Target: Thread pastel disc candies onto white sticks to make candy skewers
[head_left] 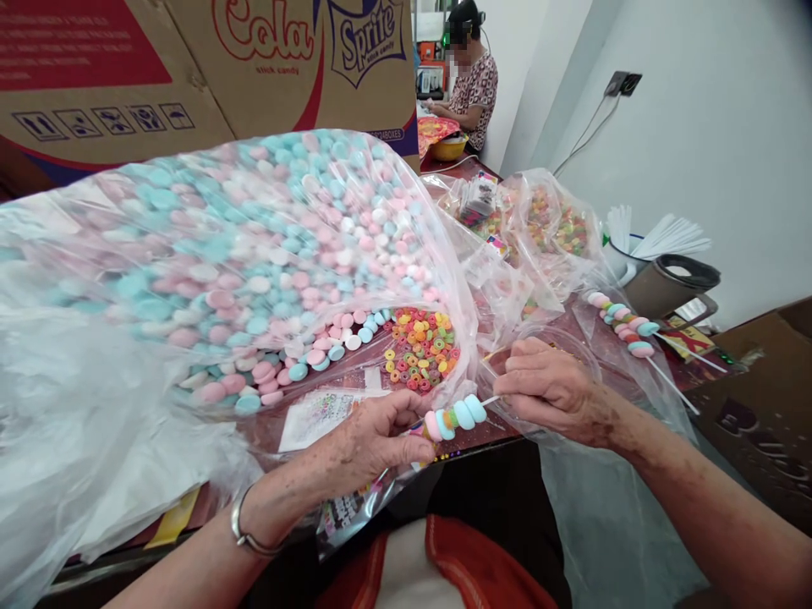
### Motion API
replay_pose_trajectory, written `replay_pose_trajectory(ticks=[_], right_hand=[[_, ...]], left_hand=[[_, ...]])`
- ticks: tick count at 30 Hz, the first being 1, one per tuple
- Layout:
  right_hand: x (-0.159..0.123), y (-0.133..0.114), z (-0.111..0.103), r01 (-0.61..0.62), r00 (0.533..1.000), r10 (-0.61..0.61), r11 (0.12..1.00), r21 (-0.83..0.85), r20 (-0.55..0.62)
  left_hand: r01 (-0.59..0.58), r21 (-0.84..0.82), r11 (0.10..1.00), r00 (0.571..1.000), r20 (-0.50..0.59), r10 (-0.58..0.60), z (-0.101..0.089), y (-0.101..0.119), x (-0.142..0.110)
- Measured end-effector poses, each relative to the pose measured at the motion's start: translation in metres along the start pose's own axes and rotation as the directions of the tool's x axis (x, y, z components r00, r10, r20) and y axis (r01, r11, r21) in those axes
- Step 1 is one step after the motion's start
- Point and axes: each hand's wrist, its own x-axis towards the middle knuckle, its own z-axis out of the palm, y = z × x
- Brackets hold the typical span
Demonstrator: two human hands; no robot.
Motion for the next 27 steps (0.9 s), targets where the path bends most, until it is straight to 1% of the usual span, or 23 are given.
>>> replay_pose_trajectory(ticks=[1, 3, 5, 6, 8, 10, 12, 14, 16, 17, 18, 20, 23, 25, 27], right_hand=[[0.001, -0.001, 0.001, 0.0, 1.0, -0.001, 1.0, 0.016, 0.016], [0.003, -0.003, 0.005, -0.013, 0.998, 0.011, 1.0, 0.023, 0.061], [0.005, -0.006, 0.009, -0.033, 0.995, 0.033, 0.999, 0.006, 0.099], [0.006, -0.007, 0.011, -0.044, 0.994, 0.043, 0.999, 0.001, 0.103], [0.007, -0.009, 0.012, -0.071, 0.992, 0.07, 0.997, 0.011, 0.101], [0.006, -0.008, 0.012, -0.098, 0.992, 0.094, 0.994, 0.043, 0.089], [0.004, -0.007, 0.01, -0.123, 0.99, 0.118, 0.99, 0.066, 0.084], [0.001, -0.006, 0.01, -0.152, 0.985, 0.146, 0.986, 0.069, 0.092], [-0.001, -0.006, 0.01, -0.167, 0.981, 0.159, 0.984, 0.063, 0.109], [-0.001, -0.006, 0.011, -0.168, 0.98, 0.16, 0.984, 0.062, 0.119], [-0.001, -0.006, 0.011, -0.167, 0.979, 0.158, 0.984, 0.064, 0.132], [0.0, -0.007, 0.012, -0.153, 0.979, 0.14, 0.985, 0.077, 0.152], [0.004, -0.008, 0.011, -0.077, 0.989, 0.066, 0.994, 0.083, 0.131], [0.006, -0.007, 0.011, -0.002, 0.996, -0.003, 0.998, 0.061, 0.086], [0.008, -0.007, 0.012, 0.055, 0.997, -0.057, 0.998, 0.044, 0.056]], left_hand=[[-0.038, 0.05, 0.998, 0.999, -0.011, 0.038, 0.0, 0.0, -0.001], [-0.111, 0.234, 0.966, 0.991, -0.048, 0.126, 0.001, 0.0, -0.003], [-0.14, 0.43, 0.892, 0.98, -0.069, 0.187, 0.002, 0.002, -0.004], [-0.144, 0.489, 0.86, 0.976, -0.073, 0.205, 0.003, 0.003, -0.005], [-0.138, 0.511, 0.849, 0.973, -0.089, 0.212, 0.004, 0.006, -0.008], [-0.092, 0.495, 0.864, 0.979, -0.116, 0.17, 0.003, 0.009, -0.013], [0.005, 0.522, 0.853, 0.986, -0.143, 0.081, 0.001, 0.013, -0.02], [0.099, 0.58, 0.808, 0.989, -0.145, -0.017, -0.001, 0.017, -0.028], [0.169, 0.625, 0.762, 0.985, -0.14, -0.104, -0.001, 0.018, -0.034], [0.189, 0.639, 0.746, 0.982, -0.141, -0.128, -0.001, 0.018, -0.036], [0.202, 0.649, 0.733, 0.979, -0.15, -0.137, -0.001, 0.017, -0.038], [0.213, 0.668, 0.713, 0.975, -0.191, -0.112, -0.001, 0.013, -0.038], [0.213, 0.685, 0.697, 0.969, -0.239, -0.062, -0.002, 0.008, -0.037], [0.19, 0.694, 0.695, 0.973, -0.225, -0.041, -0.005, 0.005, -0.035], [0.143, 0.701, 0.699, 0.982, -0.191, -0.009, -0.008, 0.004, -0.032]])
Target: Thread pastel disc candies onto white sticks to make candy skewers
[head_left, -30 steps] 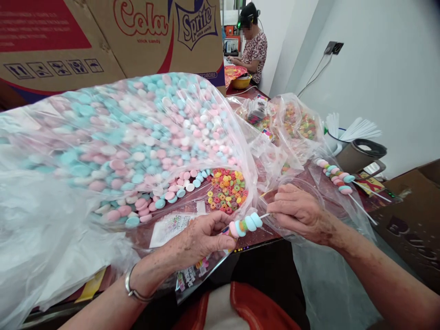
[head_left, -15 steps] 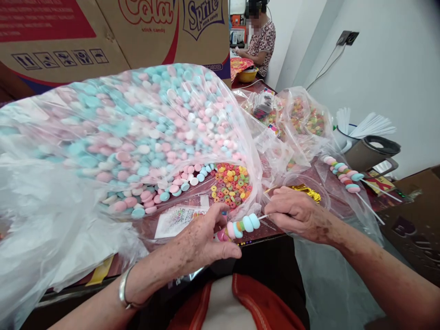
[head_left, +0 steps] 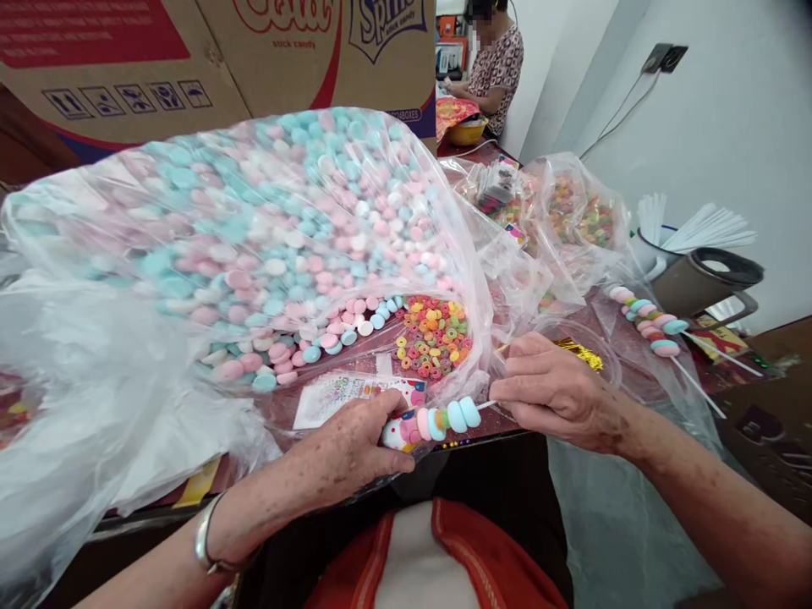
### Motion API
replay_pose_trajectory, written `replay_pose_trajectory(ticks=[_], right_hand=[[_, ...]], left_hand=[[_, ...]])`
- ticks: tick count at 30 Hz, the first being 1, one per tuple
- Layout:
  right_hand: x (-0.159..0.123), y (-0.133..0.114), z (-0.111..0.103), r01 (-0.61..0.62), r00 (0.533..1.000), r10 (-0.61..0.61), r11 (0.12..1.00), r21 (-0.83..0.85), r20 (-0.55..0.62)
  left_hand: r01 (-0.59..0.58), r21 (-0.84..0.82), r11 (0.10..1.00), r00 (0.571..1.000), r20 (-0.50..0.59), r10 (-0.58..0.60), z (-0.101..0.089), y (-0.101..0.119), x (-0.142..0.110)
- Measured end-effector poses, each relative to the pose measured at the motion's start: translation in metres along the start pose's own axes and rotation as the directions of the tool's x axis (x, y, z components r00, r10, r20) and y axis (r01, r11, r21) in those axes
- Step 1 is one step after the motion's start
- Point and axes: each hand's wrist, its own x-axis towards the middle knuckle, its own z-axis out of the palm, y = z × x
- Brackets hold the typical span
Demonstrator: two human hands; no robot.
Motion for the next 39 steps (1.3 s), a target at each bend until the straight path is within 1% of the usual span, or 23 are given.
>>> replay_pose_trajectory(ticks=[3, 5, 8, 11, 12, 14, 16, 18, 20, 23, 25, 28, 30, 32, 34, 37, 39], right_hand=[[0.001, 0.001, 0.0, 0.026, 1.0, -0.025, 0.999, 0.036, -0.005], [0.002, 0.0, 0.0, -0.014, 1.0, 0.013, 0.997, 0.072, 0.011], [0.002, -0.002, 0.001, -0.111, 0.992, 0.104, 0.987, 0.118, 0.067], [0.006, -0.005, 0.008, -0.144, 0.988, 0.134, 0.978, 0.148, 0.076], [0.007, -0.006, 0.012, -0.142, 0.989, 0.134, 0.979, 0.147, 0.062], [0.012, -0.008, 0.019, -0.134, 0.991, 0.13, 0.982, 0.131, 0.043], [0.016, -0.01, 0.026, -0.133, 0.99, 0.126, 0.985, 0.106, 0.065], [0.021, -0.012, 0.031, -0.124, 0.988, 0.116, 0.99, 0.071, 0.104], [0.026, -0.013, 0.035, -0.094, 0.987, 0.09, 0.995, 0.023, 0.134], [0.032, -0.012, 0.035, -0.04, 0.987, 0.044, 0.999, -0.025, 0.158], [0.033, -0.009, 0.03, -0.029, 0.991, 0.03, 1.0, -0.006, 0.134], [0.033, -0.003, 0.019, -0.029, 0.998, 0.026, 0.999, 0.046, 0.058], [0.032, 0.0, 0.013, -0.022, 0.999, 0.02, 0.998, 0.055, 0.04], [0.032, 0.002, 0.009, -0.014, 0.998, 0.012, 0.999, 0.038, 0.059], [0.032, 0.004, 0.008, -0.013, 0.996, 0.012, 1.0, 0.011, 0.084], [0.031, 0.005, 0.009, -0.014, 0.995, 0.016, 1.0, -0.014, 0.101], [0.03, 0.005, 0.01, -0.021, 0.995, 0.022, 1.0, -0.006, 0.094]], left_hand=[[-0.058, -0.007, 0.998, 0.998, 0.013, 0.058, -0.001, -0.004, 0.005], [-0.083, -0.001, 0.997, 0.997, 0.005, 0.083, 0.0, -0.007, 0.006], [-0.125, 0.013, 0.992, 0.99, -0.06, 0.125, 0.003, -0.012, 0.007], [-0.21, -0.013, 0.978, 0.974, -0.094, 0.208, 0.008, -0.015, 0.008], [-0.233, -0.017, 0.972, 0.968, -0.094, 0.231, 0.009, -0.015, 0.009], [-0.242, 0.009, 0.97, 0.967, -0.077, 0.242, 0.012, -0.013, 0.01], [-0.218, 0.061, 0.974, 0.974, -0.053, 0.221, 0.013, -0.008, 0.011], [-0.213, 0.077, 0.974, 0.977, -0.017, 0.215, 0.015, -0.001, 0.012], [-0.245, 0.042, 0.969, 0.969, -0.004, 0.245, 0.016, 0.006, 0.012], [-0.287, -0.043, 0.957, 0.958, -0.04, 0.286, 0.016, 0.011, 0.014], [-0.251, -0.088, 0.964, 0.967, -0.055, 0.247, 0.013, 0.009, 0.014], [-0.135, -0.172, 0.976, 0.99, 0.01, 0.138, 0.002, 0.002, 0.013], [-0.105, -0.227, 0.968, 0.989, 0.082, 0.127, -0.003, -0.004, 0.012], [-0.118, -0.248, 0.961, 0.98, 0.125, 0.153, -0.006, -0.01, 0.011], [-0.125, -0.206, 0.971, 0.982, 0.113, 0.151, -0.007, -0.014, 0.008], [-0.127, -0.105, 0.986, 0.99, 0.046, 0.132, -0.008, -0.019, 0.005], [-0.123, -0.093, 0.988, 0.992, 0.025, 0.126, -0.009, -0.021, 0.004]])
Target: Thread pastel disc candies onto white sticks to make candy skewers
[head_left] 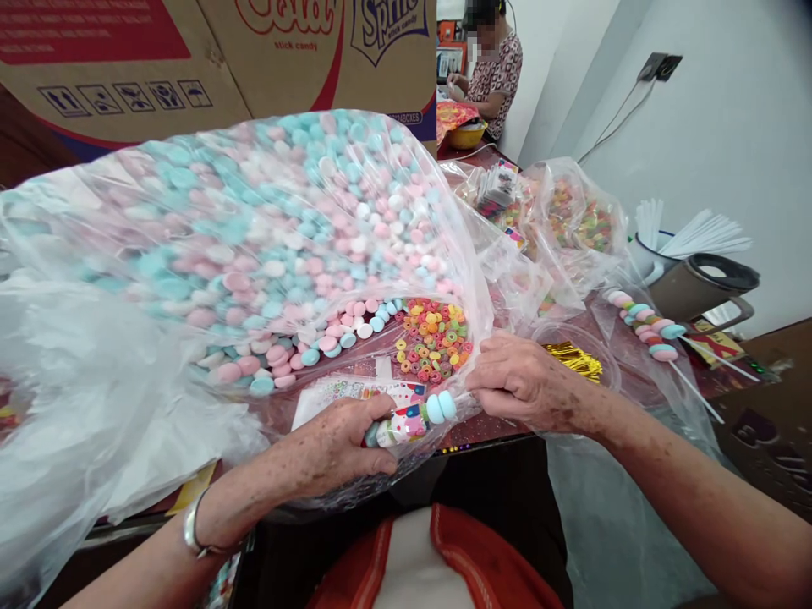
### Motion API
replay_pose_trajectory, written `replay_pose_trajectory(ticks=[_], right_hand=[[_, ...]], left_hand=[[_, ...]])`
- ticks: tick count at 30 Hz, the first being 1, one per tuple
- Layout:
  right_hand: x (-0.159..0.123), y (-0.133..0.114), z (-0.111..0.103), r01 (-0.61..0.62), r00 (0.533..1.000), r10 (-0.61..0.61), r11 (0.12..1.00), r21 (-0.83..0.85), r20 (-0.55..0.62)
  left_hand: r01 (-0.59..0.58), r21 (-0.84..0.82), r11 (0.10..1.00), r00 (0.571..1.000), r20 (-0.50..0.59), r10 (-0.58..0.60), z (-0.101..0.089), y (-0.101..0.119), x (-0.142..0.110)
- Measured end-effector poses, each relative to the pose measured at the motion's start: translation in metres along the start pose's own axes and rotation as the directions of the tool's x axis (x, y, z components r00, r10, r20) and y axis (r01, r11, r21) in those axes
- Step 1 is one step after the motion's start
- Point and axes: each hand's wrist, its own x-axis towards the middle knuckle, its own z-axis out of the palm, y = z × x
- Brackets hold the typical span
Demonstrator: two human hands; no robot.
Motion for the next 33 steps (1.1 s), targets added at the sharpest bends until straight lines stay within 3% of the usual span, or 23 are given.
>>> replay_pose_trajectory(ticks=[6, 12, 16, 18, 20, 23, 26, 31, 33], right_hand=[[0.003, -0.006, 0.0, -0.015, 0.998, 0.017, 0.999, 0.031, -0.065], [0.01, -0.01, 0.013, -0.02, 0.998, 0.017, 0.999, 0.049, 0.06], [0.017, -0.014, 0.024, -0.002, 0.988, -0.003, 1.0, 0.031, 0.153], [0.02, -0.014, 0.024, 0.0, 0.986, -0.005, 1.0, 0.03, 0.166], [0.021, -0.013, 0.018, -0.036, 0.993, 0.03, 0.998, 0.05, 0.117], [0.02, -0.008, 0.006, -0.132, 0.991, 0.133, 0.989, 0.064, -0.008], [0.017, -0.003, -0.001, -0.143, 0.989, 0.145, 0.988, 0.066, -0.018], [0.02, -0.006, 0.005, 0.011, 0.998, -0.019, 0.991, 0.13, 0.058], [0.022, -0.01, 0.01, -0.084, 0.995, 0.074, 0.977, 0.197, 0.06]], left_hand=[[-0.001, -0.126, 0.992, 1.0, -0.016, -0.001, 0.002, -0.003, 0.005], [-0.031, -0.242, 0.97, 0.997, 0.062, 0.047, 0.012, 0.007, 0.019], [-0.068, -0.214, 0.975, 0.997, 0.026, 0.075, 0.017, 0.017, 0.026], [-0.049, -0.286, 0.957, 0.998, 0.019, 0.057, 0.017, 0.022, 0.027], [0.041, -0.453, 0.89, 0.998, 0.052, -0.02, 0.015, 0.027, 0.026], [0.15, -0.693, 0.705, 0.988, 0.076, -0.135, 0.012, 0.032, 0.025], [0.118, -0.744, 0.658, 0.978, -0.027, -0.205, 0.013, 0.036, 0.025], [-0.012, -0.543, 0.84, 0.944, -0.282, -0.169, 0.02, 0.037, 0.025], [-0.047, -0.463, 0.885, 0.912, -0.381, -0.151, 0.021, 0.038, 0.024]])
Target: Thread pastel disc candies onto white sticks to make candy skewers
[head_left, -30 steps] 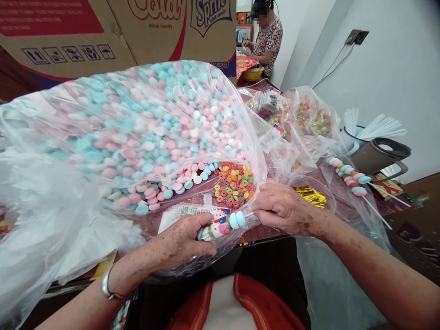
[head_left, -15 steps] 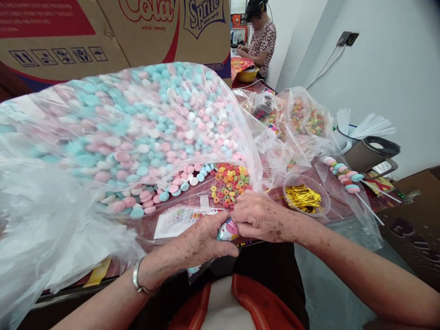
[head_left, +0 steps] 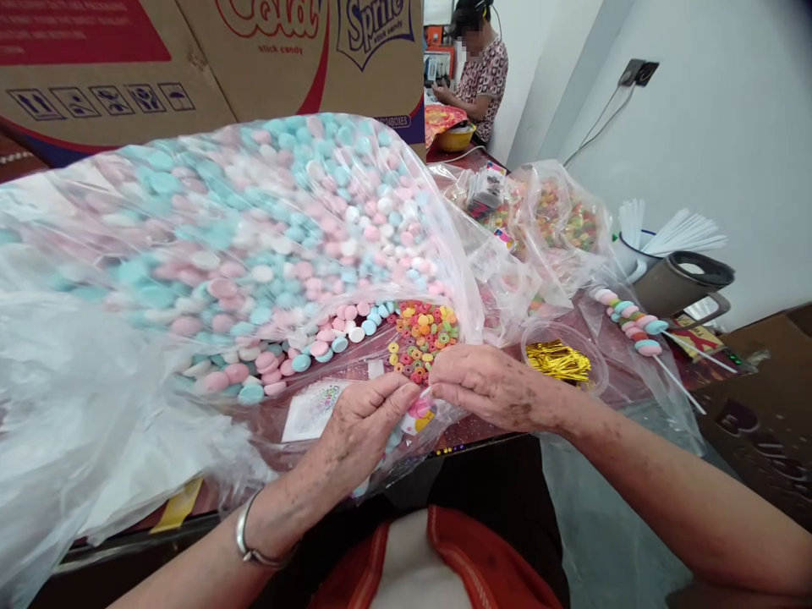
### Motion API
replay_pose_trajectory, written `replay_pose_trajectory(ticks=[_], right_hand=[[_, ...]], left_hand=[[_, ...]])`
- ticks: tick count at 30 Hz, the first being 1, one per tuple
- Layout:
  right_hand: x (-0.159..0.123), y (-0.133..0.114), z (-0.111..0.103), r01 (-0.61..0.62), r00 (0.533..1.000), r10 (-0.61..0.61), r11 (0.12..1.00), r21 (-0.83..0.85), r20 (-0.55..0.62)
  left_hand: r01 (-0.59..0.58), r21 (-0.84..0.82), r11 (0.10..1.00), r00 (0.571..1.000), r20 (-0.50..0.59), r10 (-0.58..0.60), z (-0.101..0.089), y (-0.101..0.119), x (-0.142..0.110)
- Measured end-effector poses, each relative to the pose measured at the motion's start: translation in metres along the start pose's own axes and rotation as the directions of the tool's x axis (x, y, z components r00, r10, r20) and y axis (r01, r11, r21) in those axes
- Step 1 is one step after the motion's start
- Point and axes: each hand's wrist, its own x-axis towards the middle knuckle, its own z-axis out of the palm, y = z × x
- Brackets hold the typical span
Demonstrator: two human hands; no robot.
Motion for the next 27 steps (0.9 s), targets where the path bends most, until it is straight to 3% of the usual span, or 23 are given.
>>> replay_pose_trajectory(ticks=[2, 4, 6, 9, 12, 15, 17, 20, 22, 24, 27], right_hand=[[0.0, -0.005, 0.007, -0.189, 0.973, 0.207, 0.968, 0.162, -0.102], [0.0, -0.012, 0.017, -0.318, 0.882, 0.423, 0.86, 0.399, -0.209], [0.001, -0.019, 0.028, -0.357, 0.814, 0.544, 0.745, 0.563, -0.204], [0.003, -0.029, 0.043, -0.383, 0.799, 0.582, 0.684, 0.621, -0.148], [0.005, -0.031, 0.052, -0.323, 0.78, 0.593, 0.655, 0.683, -0.201], [0.004, -0.027, 0.059, -0.241, 0.752, 0.612, 0.601, 0.762, -0.244], [0.003, -0.023, 0.063, -0.169, 0.746, 0.623, 0.517, 0.839, -0.233], [0.001, -0.016, 0.066, -0.086, 0.791, 0.584, 0.4, 0.913, -0.181], [-0.002, -0.013, 0.062, -0.118, 0.863, 0.484, 0.47, 0.874, -0.144], [-0.006, -0.011, 0.056, -0.152, 0.925, 0.356, 0.665, 0.731, -0.131], [-0.012, -0.011, 0.05, -0.075, 0.943, 0.197, 0.909, 0.409, -0.266]], left_hand=[[-0.007, 0.032, 0.999, 0.995, -0.098, 0.01, 0.001, 0.002, 0.0], [-0.011, 0.034, 0.999, 0.982, -0.188, 0.017, 0.003, 0.005, 0.001], [-0.022, 0.032, 0.999, 0.973, -0.231, 0.028, 0.004, 0.008, 0.003], [-0.051, 0.011, 0.999, 0.972, -0.228, 0.052, 0.007, 0.008, 0.006], [-0.044, -0.187, 0.981, 0.988, -0.156, 0.015, 0.01, 0.003, 0.006], [0.078, -0.48, 0.874, 0.995, -0.016, -0.097, 0.013, -0.003, 0.003], [0.159, -0.595, 0.788, 0.986, 0.051, -0.161, 0.013, -0.006, 0.002], [0.276, -0.661, 0.697, 0.96, 0.158, -0.231, 0.008, -0.008, 0.004], [0.369, -0.637, 0.677, 0.929, 0.269, -0.254, 0.003, -0.01, 0.006], [0.455, -0.586, 0.67, 0.882, 0.398, -0.251, -0.003, -0.013, 0.009], [0.52, -0.55, 0.654, 0.811, 0.557, -0.176, -0.008, -0.017, 0.01]])
